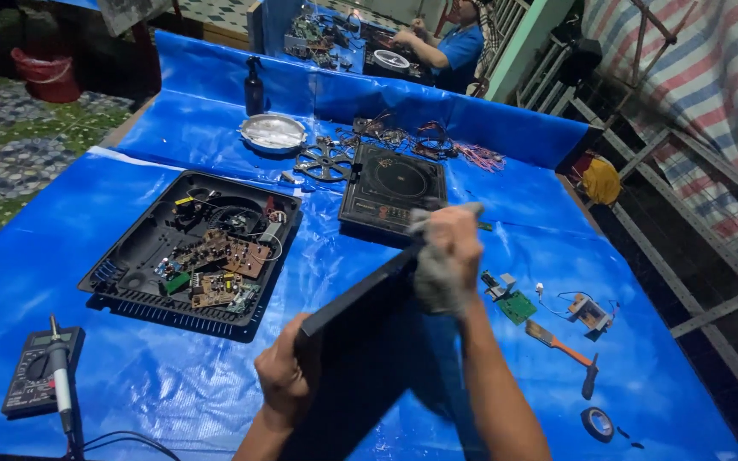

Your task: Disassembling an induction cooker and cleaning the glass top and internal edges with a cloth.

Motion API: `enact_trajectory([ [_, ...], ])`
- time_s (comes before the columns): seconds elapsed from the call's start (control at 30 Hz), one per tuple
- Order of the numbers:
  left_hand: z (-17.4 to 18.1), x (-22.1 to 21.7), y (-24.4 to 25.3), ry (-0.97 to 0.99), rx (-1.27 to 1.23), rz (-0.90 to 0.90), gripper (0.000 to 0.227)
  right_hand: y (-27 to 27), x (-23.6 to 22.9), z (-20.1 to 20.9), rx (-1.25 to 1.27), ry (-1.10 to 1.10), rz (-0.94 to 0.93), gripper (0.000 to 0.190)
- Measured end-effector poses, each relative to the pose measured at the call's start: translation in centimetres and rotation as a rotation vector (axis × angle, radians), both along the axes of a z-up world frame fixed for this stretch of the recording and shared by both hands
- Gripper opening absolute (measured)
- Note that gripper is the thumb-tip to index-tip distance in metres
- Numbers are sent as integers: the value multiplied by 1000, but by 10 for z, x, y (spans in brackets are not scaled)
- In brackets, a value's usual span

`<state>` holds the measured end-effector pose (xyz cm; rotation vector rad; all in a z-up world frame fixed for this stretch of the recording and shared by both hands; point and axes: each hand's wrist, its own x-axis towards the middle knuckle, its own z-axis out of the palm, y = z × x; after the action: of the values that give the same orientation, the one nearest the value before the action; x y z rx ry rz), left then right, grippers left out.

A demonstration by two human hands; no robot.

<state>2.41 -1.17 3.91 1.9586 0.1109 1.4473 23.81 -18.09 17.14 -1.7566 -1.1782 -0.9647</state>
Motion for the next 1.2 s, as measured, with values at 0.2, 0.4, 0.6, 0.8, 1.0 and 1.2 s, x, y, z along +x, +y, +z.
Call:
enact_trajectory([
  [0.2, 5, -1, 2, 45, -55, 54, 26, 62, -115, 20, -14, -182, 251, 20],
  [0.4, 9, 0, 3, 6, 4, 11, 24, 40, -70, 9, -157, -270, 280, 22],
  [0.6, 13, -3, -3, -13, 39, -27, 25, 2, -2, 8, 41, -175, 91, 44],
  [0.8, -3, 2, -2, -5, 18, 41, 21, 37, -56, 2, 90, -198, 98, 36],
  [1.0, 0, -3, 2, 38, -24, 31, 29, 71, -140, 34, -76, -212, 269, 27],
  [1.2, 4, -1, -2, -4, 94, 26, 25, 39, -65, -5, -75, -321, 244, 31],
])
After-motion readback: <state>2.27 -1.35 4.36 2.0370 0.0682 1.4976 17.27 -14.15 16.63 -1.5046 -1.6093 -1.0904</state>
